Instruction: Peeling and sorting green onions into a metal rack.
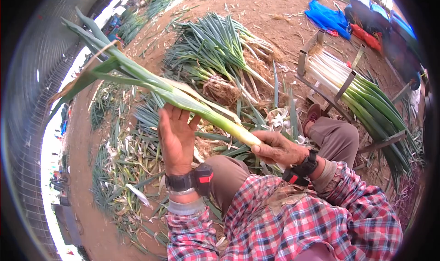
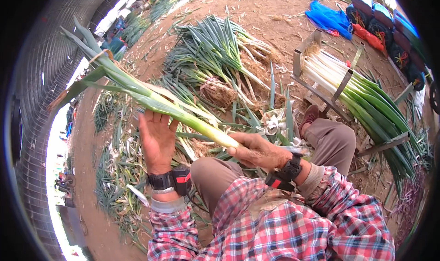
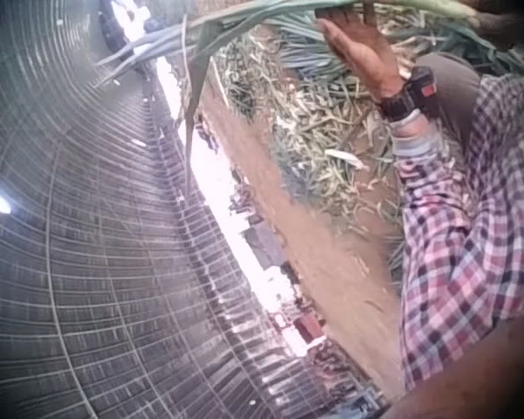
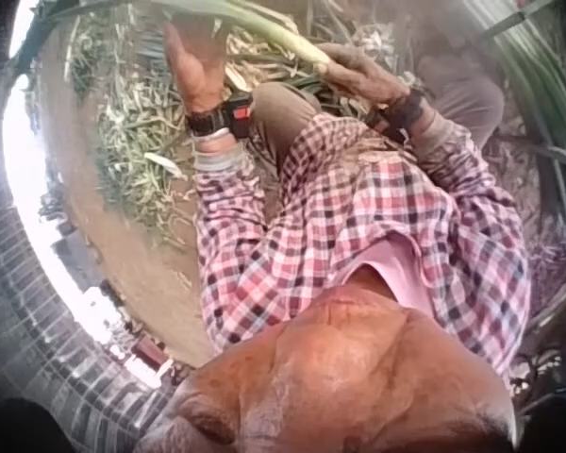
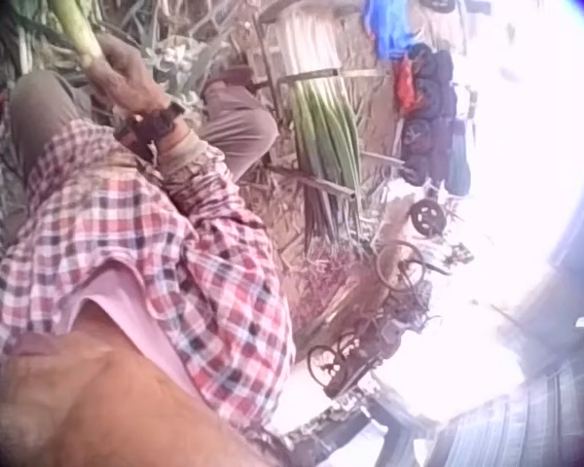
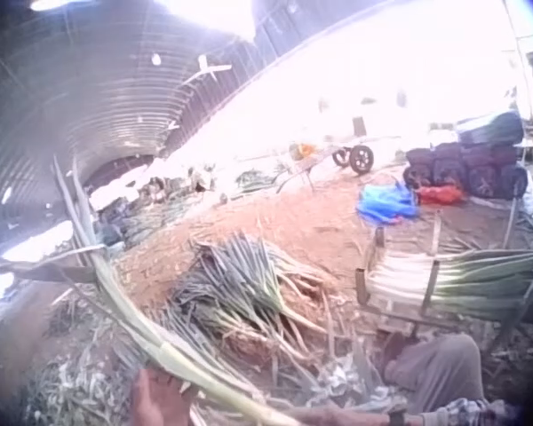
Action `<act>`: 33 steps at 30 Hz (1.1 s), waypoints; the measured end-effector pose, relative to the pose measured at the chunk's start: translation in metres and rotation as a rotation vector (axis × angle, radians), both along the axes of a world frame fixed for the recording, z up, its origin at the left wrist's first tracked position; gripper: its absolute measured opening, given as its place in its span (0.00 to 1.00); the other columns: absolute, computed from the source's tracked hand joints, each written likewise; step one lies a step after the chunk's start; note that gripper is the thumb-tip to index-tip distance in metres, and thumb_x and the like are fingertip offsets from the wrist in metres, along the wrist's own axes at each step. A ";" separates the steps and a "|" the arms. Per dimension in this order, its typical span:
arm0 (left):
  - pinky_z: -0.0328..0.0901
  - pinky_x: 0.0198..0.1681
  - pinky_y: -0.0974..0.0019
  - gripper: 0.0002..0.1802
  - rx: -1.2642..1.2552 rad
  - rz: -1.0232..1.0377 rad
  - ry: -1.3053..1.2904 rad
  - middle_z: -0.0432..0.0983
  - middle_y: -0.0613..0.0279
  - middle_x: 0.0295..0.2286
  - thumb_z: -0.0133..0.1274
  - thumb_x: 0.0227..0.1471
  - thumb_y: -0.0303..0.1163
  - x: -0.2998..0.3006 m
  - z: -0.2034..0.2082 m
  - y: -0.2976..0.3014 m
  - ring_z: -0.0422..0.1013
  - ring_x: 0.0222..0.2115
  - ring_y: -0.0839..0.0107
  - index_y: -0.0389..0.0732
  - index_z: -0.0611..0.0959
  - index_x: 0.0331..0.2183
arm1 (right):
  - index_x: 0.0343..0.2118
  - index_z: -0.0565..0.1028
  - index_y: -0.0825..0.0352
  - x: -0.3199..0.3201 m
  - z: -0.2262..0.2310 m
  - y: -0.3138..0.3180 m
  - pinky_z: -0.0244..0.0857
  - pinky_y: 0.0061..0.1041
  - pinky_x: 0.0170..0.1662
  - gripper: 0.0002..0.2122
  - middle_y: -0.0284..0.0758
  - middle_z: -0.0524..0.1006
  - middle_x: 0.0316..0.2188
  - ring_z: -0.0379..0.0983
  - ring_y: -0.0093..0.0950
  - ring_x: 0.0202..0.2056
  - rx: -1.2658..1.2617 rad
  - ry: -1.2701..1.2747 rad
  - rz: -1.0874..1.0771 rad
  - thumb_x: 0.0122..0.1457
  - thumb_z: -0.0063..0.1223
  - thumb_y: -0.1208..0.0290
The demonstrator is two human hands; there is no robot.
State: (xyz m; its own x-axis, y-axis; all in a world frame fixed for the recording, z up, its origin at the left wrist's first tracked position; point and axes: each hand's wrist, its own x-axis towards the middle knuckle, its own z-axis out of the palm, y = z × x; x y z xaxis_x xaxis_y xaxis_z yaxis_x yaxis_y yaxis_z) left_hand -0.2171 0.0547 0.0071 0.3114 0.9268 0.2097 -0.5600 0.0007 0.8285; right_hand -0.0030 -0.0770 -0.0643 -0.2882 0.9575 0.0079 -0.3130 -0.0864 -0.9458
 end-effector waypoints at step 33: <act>0.63 0.36 0.66 0.30 -0.031 -0.052 -0.011 0.68 0.64 0.33 0.41 0.63 0.49 0.019 0.040 -0.048 0.64 0.30 0.74 0.38 0.63 0.58 | 0.50 0.72 0.68 0.045 -0.100 -0.033 0.68 0.32 0.47 0.21 0.43 0.76 0.40 0.74 0.36 0.44 -0.052 -0.600 -0.345 0.54 0.59 0.65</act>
